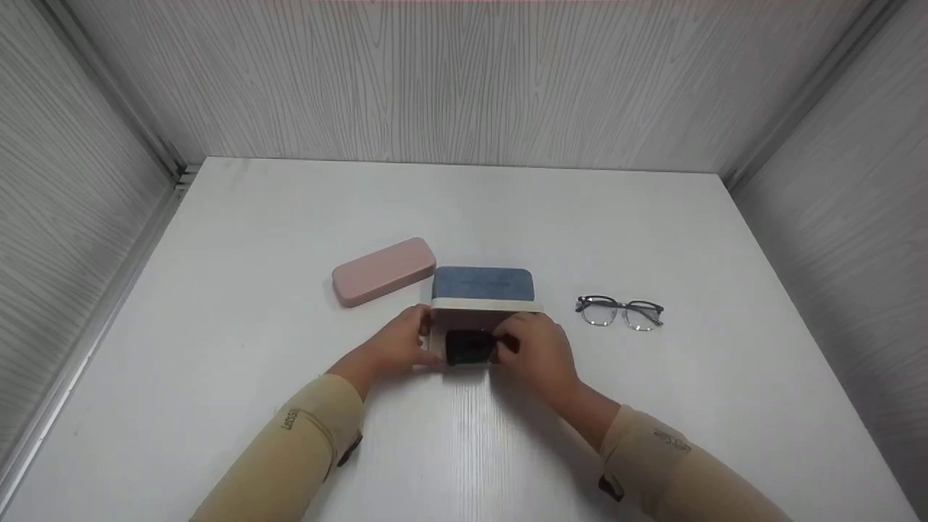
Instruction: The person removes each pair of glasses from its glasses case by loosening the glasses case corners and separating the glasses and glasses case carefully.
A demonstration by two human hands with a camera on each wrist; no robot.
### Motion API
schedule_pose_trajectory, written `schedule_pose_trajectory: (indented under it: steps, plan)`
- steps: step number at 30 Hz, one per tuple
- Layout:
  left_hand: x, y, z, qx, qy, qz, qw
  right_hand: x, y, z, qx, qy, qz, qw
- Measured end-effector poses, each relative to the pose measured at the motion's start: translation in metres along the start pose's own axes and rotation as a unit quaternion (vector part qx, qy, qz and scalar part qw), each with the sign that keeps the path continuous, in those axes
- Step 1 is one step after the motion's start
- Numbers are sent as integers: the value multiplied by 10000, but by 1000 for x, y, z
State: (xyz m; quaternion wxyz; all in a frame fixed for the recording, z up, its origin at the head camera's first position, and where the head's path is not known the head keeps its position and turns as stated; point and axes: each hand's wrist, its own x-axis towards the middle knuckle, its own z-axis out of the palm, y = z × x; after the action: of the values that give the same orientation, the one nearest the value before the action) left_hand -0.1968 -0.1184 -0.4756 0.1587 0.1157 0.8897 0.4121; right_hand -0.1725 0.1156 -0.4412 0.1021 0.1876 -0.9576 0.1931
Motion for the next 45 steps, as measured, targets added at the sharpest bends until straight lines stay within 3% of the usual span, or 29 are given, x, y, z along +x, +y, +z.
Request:
schedule_pose_trajectory:
  steps: [6,13,19,33,45]
  plan:
    - [-1,2,-1,-118,-52,-166,9998,-4,11,-10,59,-173,-29,9998]
    - [-1,3,0,-129,-28,-194,9997,-9,39,-27,128,-251,80,9996]
    - [0,3,0,-63,-94,-223,9997,-14,72,-38,-179,-330,391,9985]
    - [1,1,2,-1,-76,-306,9995,-12,138,-48,-151,-444,1284,9906]
    - [-1,2,0,-56,-100,-245,9996,-15,153,-49,-244,-400,1327,9901]
